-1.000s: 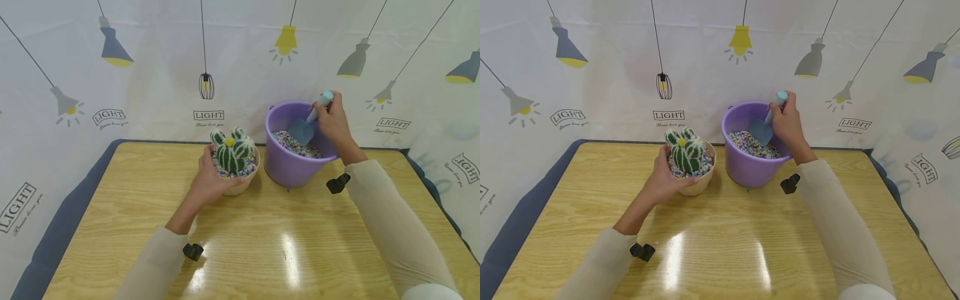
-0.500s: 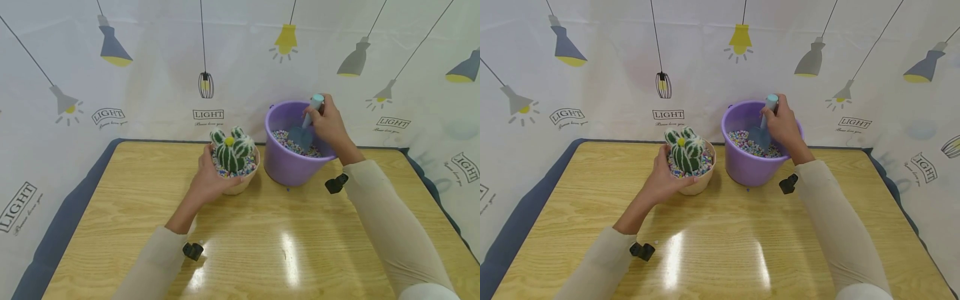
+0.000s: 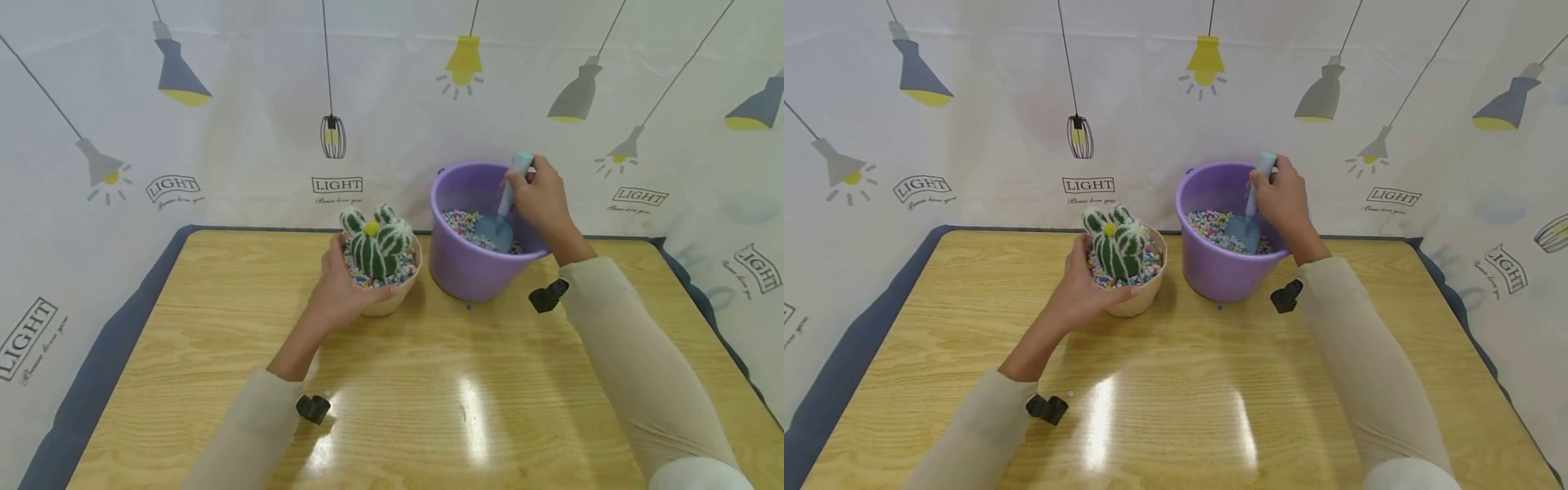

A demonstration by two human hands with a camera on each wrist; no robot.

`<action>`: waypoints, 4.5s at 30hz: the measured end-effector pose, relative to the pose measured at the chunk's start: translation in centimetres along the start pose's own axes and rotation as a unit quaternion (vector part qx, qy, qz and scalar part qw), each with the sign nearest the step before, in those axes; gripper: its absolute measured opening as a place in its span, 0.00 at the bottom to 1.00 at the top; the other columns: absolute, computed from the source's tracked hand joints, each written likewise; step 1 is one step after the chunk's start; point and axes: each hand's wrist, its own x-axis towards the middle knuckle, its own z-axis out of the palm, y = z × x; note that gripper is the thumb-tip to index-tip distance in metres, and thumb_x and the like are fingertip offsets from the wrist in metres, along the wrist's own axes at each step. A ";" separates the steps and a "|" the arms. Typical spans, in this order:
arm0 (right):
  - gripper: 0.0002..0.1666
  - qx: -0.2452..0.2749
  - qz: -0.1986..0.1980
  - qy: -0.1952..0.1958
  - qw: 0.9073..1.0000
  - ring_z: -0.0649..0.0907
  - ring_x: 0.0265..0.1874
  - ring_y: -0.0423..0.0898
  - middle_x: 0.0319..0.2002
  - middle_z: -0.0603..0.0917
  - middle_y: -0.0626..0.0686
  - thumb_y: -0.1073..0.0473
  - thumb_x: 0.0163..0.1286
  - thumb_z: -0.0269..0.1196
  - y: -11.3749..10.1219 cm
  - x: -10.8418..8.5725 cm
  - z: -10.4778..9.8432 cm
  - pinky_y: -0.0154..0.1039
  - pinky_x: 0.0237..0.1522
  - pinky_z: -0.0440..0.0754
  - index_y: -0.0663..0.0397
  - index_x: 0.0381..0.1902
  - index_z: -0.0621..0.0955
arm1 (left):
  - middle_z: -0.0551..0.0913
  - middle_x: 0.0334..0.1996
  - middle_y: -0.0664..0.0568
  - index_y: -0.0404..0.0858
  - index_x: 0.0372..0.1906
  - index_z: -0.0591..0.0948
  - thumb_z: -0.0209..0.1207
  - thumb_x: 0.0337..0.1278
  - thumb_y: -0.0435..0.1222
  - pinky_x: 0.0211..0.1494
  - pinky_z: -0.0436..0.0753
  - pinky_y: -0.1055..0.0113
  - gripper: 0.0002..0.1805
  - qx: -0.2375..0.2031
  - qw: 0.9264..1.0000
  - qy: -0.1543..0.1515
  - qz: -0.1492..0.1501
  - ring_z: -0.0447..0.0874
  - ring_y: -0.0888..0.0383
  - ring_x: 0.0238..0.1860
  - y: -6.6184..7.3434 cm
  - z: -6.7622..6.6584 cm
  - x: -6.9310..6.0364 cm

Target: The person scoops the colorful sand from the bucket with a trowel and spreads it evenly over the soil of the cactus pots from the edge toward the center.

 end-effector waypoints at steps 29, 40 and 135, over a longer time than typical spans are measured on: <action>0.20 0.192 0.093 0.022 0.977 0.87 0.21 0.41 0.24 0.85 0.46 0.59 0.71 0.58 -0.1 0.1 -1.0 0.36 0.19 0.84 0.65 0.54 0.68 | 0.54 0.70 0.41 0.47 0.73 0.47 0.77 0.31 0.52 0.68 0.66 0.43 0.65 -0.025 1.000 -0.014 0.011 0.63 0.42 0.66 -0.1 -0.2 0.2; 0.19 0.185 0.068 0.013 0.980 0.87 0.23 0.40 0.26 0.85 0.46 0.51 0.71 0.60 0.2 0.0 -0.5 0.37 0.22 0.85 0.58 0.49 0.70 | 0.44 0.74 0.39 0.49 0.76 0.40 0.75 0.35 0.50 0.70 0.63 0.42 0.68 -0.031 0.999 -0.005 -0.016 0.55 0.41 0.70 0.5 0.2 -0.4; 0.13 0.569 0.226 0.108 0.783 0.88 0.31 0.62 0.33 0.85 0.66 0.60 0.74 0.56 0.0 0.3 -2.3 0.55 0.31 0.84 0.55 0.54 0.70 | 0.51 0.72 0.41 0.47 0.76 0.43 0.76 0.32 0.55 0.70 0.64 0.44 0.69 -0.024 0.999 -0.024 -0.012 0.59 0.43 0.69 0.2 -0.4 0.4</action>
